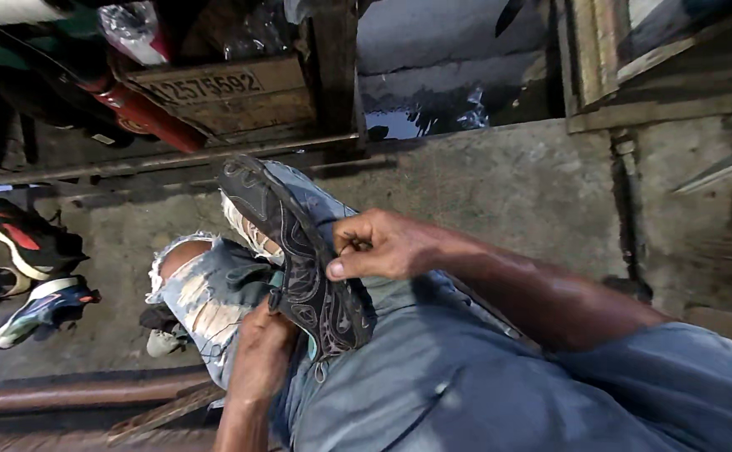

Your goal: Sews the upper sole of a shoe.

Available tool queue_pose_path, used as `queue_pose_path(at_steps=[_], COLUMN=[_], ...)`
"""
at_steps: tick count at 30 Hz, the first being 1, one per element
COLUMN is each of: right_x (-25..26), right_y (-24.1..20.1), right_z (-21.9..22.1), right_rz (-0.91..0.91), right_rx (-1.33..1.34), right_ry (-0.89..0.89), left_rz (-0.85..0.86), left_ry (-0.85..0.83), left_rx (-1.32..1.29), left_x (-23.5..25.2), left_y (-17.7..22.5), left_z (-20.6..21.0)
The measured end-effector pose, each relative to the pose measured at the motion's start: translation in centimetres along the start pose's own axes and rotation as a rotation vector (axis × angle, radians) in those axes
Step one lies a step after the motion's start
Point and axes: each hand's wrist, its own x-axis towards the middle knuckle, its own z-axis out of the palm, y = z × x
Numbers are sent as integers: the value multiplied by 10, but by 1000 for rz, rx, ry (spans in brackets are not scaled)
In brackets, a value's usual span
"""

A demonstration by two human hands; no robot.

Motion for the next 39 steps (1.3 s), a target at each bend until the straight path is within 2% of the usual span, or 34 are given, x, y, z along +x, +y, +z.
queue_pose_path(at_steps=[2,4,6,11,20,24,25,27,29,30,31,33,35,39], right_x=[0,1,2,1,0,-5,-8,-18,-28,-31,-35,-43,-53,-63], right_y=[0,0,0,1,1,3,4,7,9,11,15,25,27,7], right_z=[4,6,7,8,8,9,8,5,1,1,2,7,14,8], right_rz=[4,8,13,4,49,79,94,116,141,167,188,194,171,10], right_rx=[-51,-66,-74,-67,-62,134,243,409,431,390,327,207,71,-340], right_ry=[-9,-17,-29,-14,-15,-4,21,153,342,435,508,574,538,345], left_rz=[5,-26,-56,-37,-19,-16,-39,-73,-81,-66,-53,-30,12,29], left_ry=[116,182,224,201,248,273,284,310,192,115,54,32,58,49], left_rx=[287,427,417,326,471,487,444,201,-186,-361,-425,-248,-76,-65], left_x=[0,3,5,11,22,14,10,5,1,-1,-2,-6,-7,-3], left_y=[4,9,11,7,2,0,0,3,7,10,11,11,10,12], left_z=[16,29,33,33,39,37,34,24,10,6,5,11,21,26])
